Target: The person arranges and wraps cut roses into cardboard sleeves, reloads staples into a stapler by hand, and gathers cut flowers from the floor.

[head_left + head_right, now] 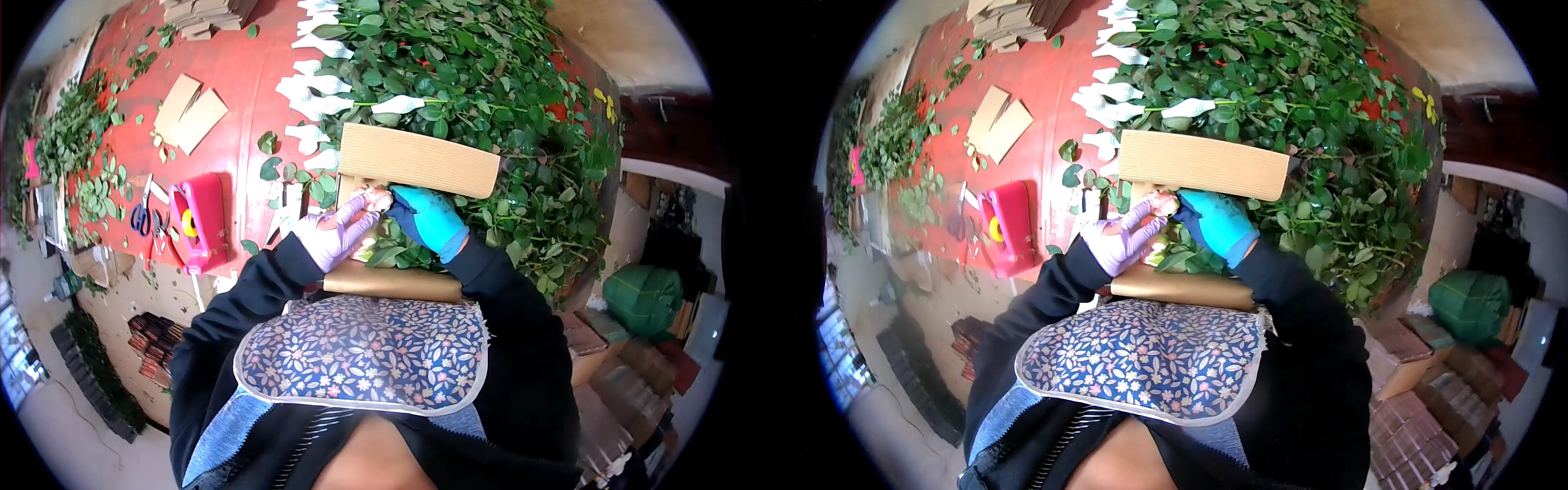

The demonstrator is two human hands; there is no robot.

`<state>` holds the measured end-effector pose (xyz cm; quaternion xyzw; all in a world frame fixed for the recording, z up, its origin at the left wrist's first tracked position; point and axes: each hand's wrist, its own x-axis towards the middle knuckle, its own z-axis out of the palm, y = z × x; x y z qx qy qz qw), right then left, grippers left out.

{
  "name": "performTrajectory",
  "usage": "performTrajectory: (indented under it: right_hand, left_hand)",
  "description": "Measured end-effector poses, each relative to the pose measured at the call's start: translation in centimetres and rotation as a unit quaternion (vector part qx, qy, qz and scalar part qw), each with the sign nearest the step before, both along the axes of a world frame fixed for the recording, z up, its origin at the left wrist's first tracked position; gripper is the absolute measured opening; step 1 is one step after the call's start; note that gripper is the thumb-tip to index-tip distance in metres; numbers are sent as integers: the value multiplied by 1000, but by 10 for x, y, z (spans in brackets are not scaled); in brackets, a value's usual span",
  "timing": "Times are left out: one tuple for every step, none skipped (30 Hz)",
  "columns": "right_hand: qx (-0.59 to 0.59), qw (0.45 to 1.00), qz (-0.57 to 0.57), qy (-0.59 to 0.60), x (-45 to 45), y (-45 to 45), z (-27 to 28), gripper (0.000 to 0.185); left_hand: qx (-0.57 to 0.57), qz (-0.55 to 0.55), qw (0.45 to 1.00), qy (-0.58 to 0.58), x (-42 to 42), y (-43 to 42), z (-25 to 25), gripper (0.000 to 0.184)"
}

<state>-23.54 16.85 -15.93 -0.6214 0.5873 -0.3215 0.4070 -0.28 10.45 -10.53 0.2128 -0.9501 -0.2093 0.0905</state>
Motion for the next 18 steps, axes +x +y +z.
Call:
performTrajectory:
  right_hand:
    - [5, 1000, -2, -24, 0, 1, -3, 35]
    - [-1, 1000, -14, -27, 0, 1, -9, 35]
    - [3, 1000, -22, -20, 0, 3, -18, 35]
    - [-17, 1000, -26, 2, 0, 0, -3, 36]
    - [-36, 999, -31, 25, 1, -2, 13, 37]
    - [-40, 998, -36, 24, 1, -3, 30, 37]
    - [-59, 992, -29, 112, 2, -3, 42, 38]
    - [-77, 977, -21, 198, 2, -3, 50, 38]
    - [-171, 951, -37, 255, 6, -6, 57, 34]
    - [-172, 951, -41, 255, 10, -7, 59, 34]
    - [-116, 933, -7, 339, 14, -7, 62, 32]
    - [-58, 906, 27, 419, 16, -7, 62, 30]
    - [-170, 883, 13, 437, 14, -9, 48, 28]
    - [-168, 884, 9, 436, 13, -12, 40, 28]
    - [-182, 869, 39, 459, 13, -17, 37, 28]
    - [-194, 852, 70, 481, 14, -19, 34, 29]
    - [-211, 840, 74, 495, 16, -19, 31, 22]
    - [-206, 844, 68, 490, 19, -18, 33, 22]
  left_hand:
    - [39, -4, 999, -32, 0, -1, 3, 57]
    - [32, -16, 999, -36, 1, -2, -7, 57]
    - [20, -12, 999, 26, 2, 0, -27, 57]
    - [10, -7, 996, 88, 1, 0, -33, 56]
    - [35, 9, 998, 52, 3, 4, -35, 55]
    - [31, 3, 998, 51, 1, 4, -29, 55]
    - [6, -11, 1000, 11, 0, 3, -19, 54]
    - [-19, -24, 999, -28, -1, 2, -13, 52]
    - [-59, -9, 998, -6, -4, 1, -22, 49]
    - [-61, -12, 998, -7, -2, 2, -26, 49]
    - [-45, -21, 999, -3, 1, 3, -30, 49]
    - [-29, -29, 999, 0, 0, 2, -27, 49]
    - [-31, -32, 999, -1, -1, 1, -24, 49]
    - [-56, -33, 998, 5, -2, 1, -23, 49]
    - [-79, -34, 996, 9, -2, 2, -22, 50]
    - [-77, -40, 996, 4, -2, 2, -25, 50]
    - [-70, -33, 997, 11, -1, 2, -31, 49]
    - [-62, -27, 998, 18, -1, 2, -30, 49]
